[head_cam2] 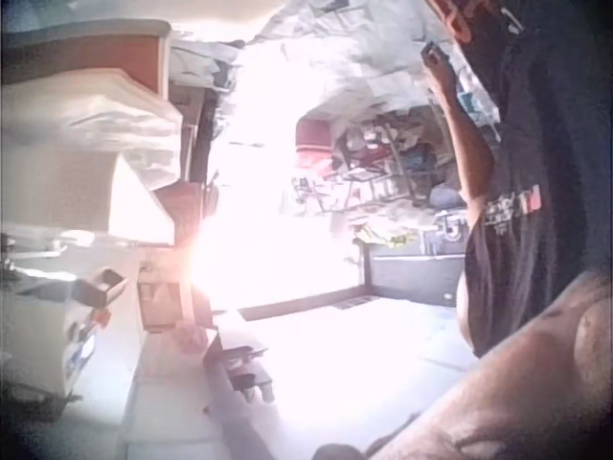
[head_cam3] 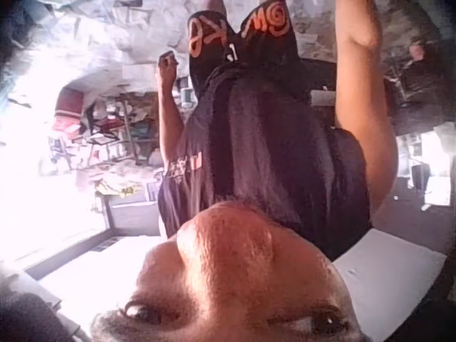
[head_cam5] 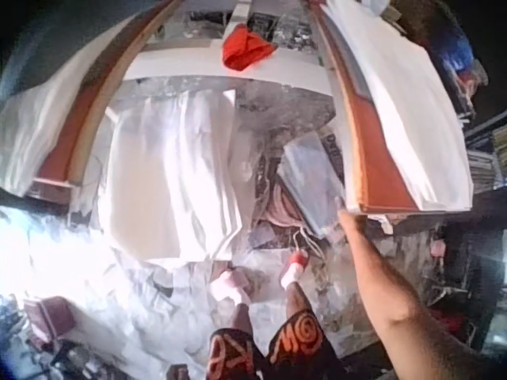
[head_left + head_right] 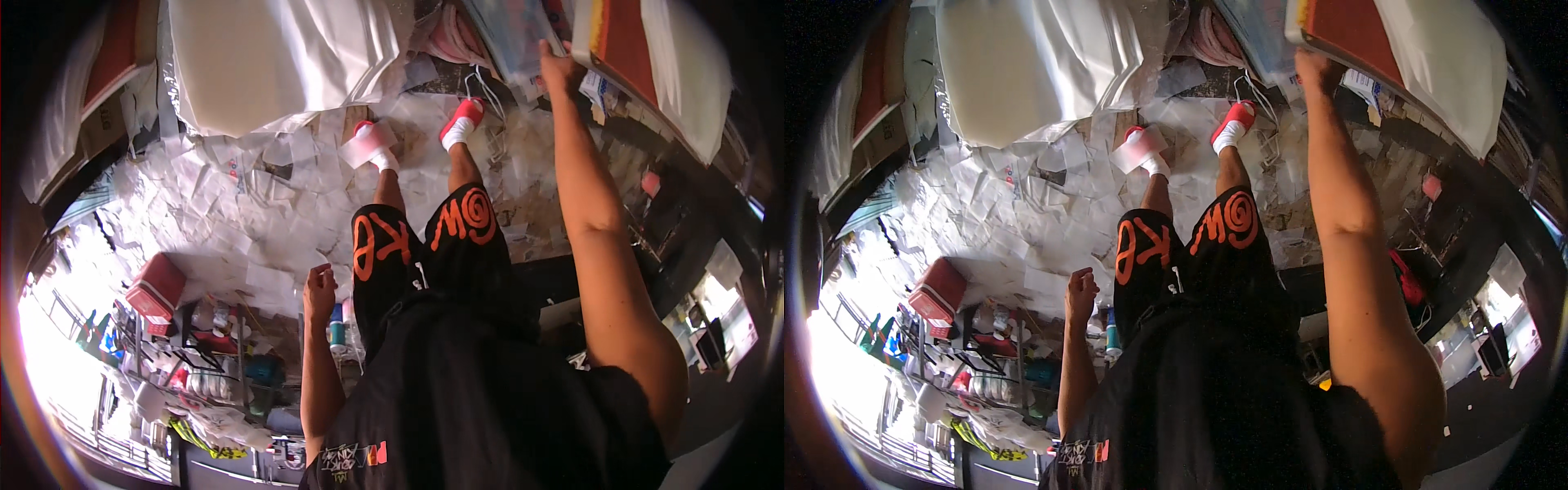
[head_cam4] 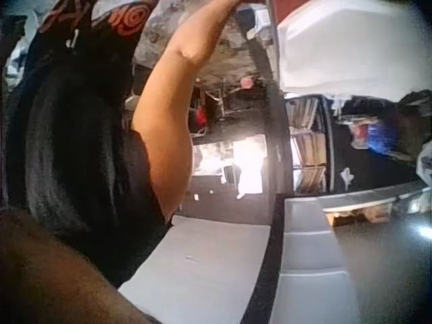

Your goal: The person aligns a graphic transfer onto white tote bags one at a time and operates a heat press machine by hand to apply the design.

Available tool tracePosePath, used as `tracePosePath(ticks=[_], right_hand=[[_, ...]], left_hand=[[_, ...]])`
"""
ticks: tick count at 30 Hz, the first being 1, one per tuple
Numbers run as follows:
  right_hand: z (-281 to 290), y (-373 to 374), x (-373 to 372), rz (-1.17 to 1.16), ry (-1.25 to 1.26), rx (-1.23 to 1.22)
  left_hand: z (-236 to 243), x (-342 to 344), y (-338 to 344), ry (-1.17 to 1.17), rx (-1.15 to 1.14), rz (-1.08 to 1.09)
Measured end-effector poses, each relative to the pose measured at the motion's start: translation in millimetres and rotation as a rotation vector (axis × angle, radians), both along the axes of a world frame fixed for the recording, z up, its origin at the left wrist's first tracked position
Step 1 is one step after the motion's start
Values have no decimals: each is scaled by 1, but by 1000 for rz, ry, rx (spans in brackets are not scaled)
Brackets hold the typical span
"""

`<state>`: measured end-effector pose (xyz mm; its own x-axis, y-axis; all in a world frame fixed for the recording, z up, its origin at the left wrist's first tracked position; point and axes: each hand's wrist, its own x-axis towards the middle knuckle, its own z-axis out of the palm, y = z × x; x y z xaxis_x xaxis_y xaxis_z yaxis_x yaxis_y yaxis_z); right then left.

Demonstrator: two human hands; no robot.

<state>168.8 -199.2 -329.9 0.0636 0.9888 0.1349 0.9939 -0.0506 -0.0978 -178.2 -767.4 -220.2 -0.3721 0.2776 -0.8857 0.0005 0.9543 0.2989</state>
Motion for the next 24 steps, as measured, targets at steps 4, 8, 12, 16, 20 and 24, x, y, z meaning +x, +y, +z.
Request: tracePosePath(ticks=[4,8,12,16,20,24], right_hand=[[-4,29,8,-57,-116,-258],[-32,56,58,35,-50,-194],[-16,53,33,47,71,-94],[8,54,27,51,213,-44],[47,29,18,87,460,-61],[95,-69,3,142,861,-392]], left_hand=[[-12,10,-27,-7,-15,8],[-18,12,-59,27,-33,-7],[-6,7,-66,87,-93,-31],[-2,2,-23,90,-57,-32],[2,6,24,162,138,-139],[56,34,130,196,402,-264]])
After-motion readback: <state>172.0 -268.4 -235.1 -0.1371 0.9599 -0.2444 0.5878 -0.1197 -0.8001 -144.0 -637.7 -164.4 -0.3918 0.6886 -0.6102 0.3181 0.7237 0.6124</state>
